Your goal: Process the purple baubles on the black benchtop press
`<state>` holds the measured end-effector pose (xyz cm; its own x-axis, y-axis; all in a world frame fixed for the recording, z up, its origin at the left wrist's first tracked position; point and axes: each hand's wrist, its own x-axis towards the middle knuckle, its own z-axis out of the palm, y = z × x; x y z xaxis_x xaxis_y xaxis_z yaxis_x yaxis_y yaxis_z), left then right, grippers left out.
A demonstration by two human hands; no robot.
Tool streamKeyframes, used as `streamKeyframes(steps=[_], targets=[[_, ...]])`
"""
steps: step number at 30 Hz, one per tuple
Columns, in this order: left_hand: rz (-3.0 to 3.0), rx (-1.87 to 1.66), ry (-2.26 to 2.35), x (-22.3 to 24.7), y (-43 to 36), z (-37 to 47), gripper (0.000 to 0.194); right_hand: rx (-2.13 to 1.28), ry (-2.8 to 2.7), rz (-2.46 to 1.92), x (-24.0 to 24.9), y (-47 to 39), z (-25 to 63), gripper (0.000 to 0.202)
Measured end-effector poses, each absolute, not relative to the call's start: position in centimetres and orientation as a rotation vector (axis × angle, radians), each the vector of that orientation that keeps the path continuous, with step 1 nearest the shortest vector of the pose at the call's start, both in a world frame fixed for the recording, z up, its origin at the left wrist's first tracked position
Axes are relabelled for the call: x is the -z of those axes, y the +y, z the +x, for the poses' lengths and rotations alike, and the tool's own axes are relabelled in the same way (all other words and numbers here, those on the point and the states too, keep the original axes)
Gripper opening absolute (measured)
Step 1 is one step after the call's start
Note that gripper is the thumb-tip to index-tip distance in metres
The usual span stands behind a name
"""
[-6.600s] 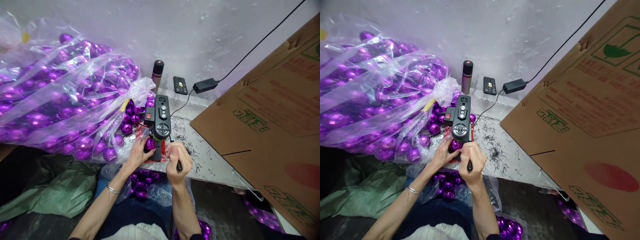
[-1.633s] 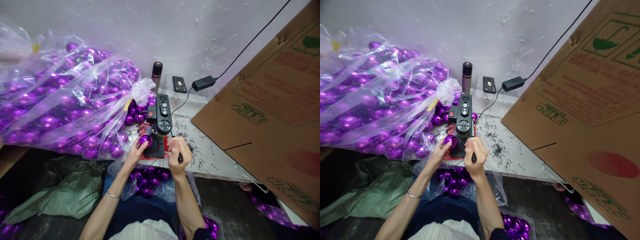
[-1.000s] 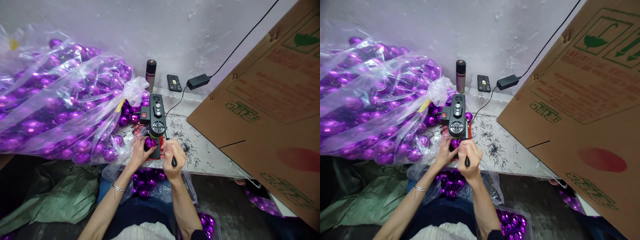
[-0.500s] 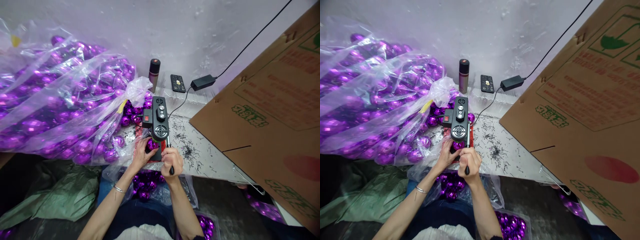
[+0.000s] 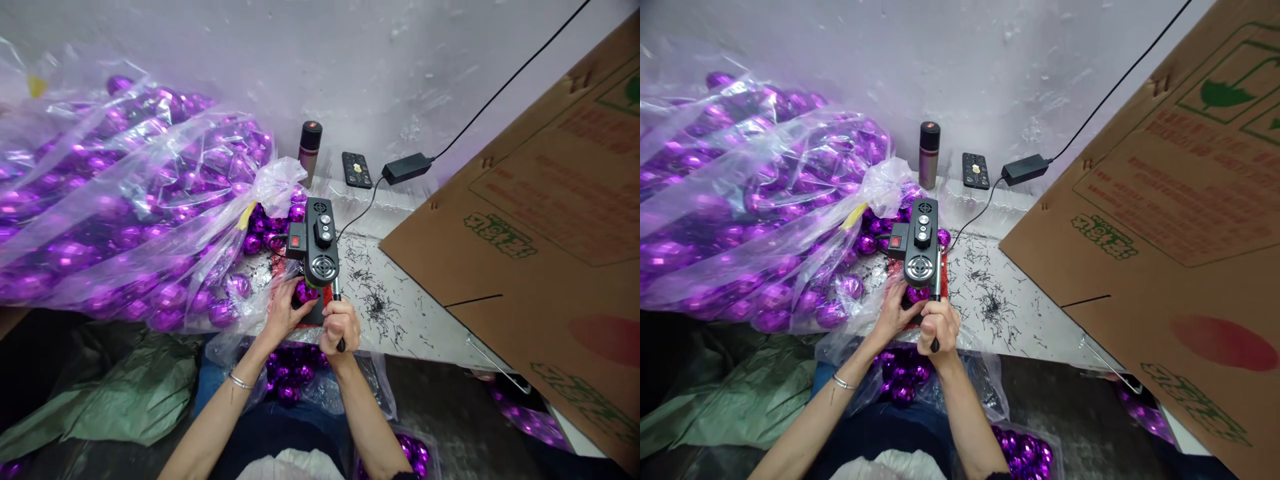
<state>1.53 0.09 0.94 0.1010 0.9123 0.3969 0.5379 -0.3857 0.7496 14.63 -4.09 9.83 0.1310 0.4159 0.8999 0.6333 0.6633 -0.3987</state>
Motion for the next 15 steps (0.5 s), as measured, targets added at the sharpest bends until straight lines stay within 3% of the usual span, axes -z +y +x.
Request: streamKeyframes(steps=[15], targets=[[2.019, -1.23, 1.377, -1.0, 0.6, 1.4, 0.052, 0.167, -1.484, -0.863, -8.7, -3.8, 14.5, 0.038]])
